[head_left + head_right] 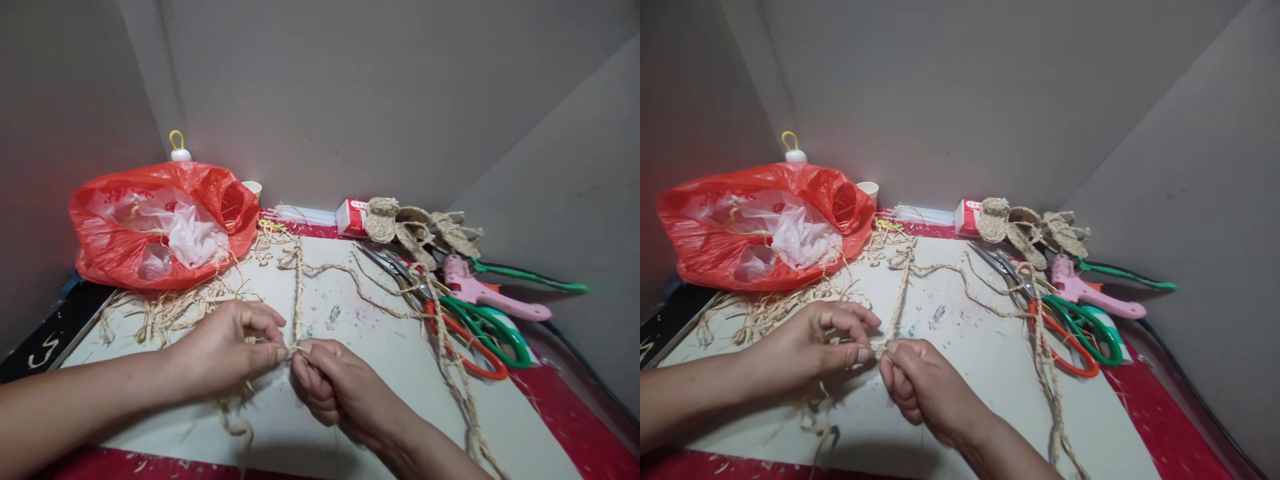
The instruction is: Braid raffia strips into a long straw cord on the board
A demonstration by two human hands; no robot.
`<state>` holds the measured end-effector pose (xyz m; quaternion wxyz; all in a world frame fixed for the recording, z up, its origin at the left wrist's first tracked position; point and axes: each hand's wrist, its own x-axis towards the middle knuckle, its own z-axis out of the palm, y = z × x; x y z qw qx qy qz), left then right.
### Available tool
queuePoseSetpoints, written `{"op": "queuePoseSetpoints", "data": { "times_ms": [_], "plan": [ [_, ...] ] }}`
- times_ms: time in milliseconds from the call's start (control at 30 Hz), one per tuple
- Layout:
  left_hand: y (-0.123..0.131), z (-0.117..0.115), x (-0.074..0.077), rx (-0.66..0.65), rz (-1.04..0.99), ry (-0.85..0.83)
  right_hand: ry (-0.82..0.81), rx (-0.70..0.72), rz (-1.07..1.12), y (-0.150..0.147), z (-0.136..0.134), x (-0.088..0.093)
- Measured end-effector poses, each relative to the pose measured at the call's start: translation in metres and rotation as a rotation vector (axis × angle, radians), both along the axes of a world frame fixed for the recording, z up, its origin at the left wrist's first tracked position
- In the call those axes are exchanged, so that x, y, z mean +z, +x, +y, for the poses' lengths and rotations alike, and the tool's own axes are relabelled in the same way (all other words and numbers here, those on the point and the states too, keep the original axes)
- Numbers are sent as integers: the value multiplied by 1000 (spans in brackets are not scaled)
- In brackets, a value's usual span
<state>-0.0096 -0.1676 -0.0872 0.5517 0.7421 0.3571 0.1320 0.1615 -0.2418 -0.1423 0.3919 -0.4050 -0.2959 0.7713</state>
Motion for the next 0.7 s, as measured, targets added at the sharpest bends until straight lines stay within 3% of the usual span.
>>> {"op": "queuePoseSetpoints", "data": {
  "times_ms": [100,200,433,700],
  "plan": [
    [3,-1,-12,-28,-5,-316,0,2,0,1,0,-1],
    [7,-3,-22,6,-55,-465,17,16,11,2,-1,-4],
    [9,-3,-29,47,-133,-485,75,21,-46,1,-3,-6],
    [6,-2,-34,-24,-85,-446,50,51,-61,2,-4,-6]
  ]
}}
